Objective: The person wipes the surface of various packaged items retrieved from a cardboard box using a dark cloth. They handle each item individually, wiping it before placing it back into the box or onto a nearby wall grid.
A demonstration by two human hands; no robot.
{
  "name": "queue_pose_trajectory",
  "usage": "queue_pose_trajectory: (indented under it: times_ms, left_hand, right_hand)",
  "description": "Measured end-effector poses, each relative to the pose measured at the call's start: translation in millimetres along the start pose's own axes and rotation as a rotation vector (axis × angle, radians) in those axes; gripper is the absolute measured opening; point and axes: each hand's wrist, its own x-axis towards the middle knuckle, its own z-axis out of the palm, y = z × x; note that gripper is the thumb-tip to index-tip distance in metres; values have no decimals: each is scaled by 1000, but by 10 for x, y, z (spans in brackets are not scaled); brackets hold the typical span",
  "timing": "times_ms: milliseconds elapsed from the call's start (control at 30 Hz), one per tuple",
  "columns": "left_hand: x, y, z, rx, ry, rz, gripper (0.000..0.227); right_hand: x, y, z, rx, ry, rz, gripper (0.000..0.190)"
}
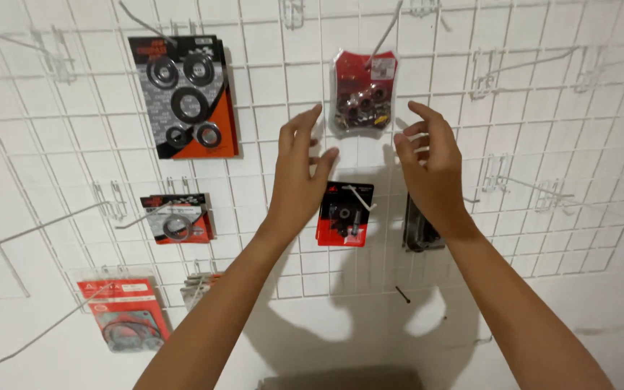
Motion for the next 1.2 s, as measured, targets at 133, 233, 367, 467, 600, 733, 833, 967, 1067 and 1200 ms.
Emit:
queue_pose_trajectory:
  times_ms: [133, 233, 367, 467, 600, 733, 833, 967, 1067, 1200]
  left_hand:
    - [-1000, 56, -60, -157, -28, -167, 58]
    - [-1847, 47, -22, -279, -9, -359, 57]
    - [-3039, -358, 255, -362, -19, -716, 52]
    - [-4186, -868, 488, -306, -83, -937, 45]
    - [-5923, -1751, 772, -142, -170, -1272, 44]
    - [-7217, -2444, 944, -102, -83, -1468, 46]
    - [-7609, -2665, 927, -196, 17, -1553, 49]
    - [-7951, -2700, 823, 21, -247, -1216, 39]
    - [-7579, -2264, 633, 198, -468, -1125, 49]
    - [-7990, -2256, 759, 394, -1030, -1430, 87]
  right_hand:
    - [-750, -106, -52, 57, -65, 172, 42]
    - [-1439, -158, -58, 147, -142, 324, 39]
    - [-2354, -101, 65, 266, -319, 511, 38]
    - [-3338, 176, 275, 240, -425, 697, 30]
    - [-4855, 625, 532, 74, -842, 834, 23]
    - [-5752, 550, 648, -87, -1244, 656, 53]
    - [-6211, 535, 730, -309, -1658, 639, 88]
    - [-7071, 1038, 677, -310, -1657, 971, 68]
    - [-6966, 1288, 505, -190, -1390, 1269, 67]
    - [-6274, 1486, 216, -86, -765, 1553, 105]
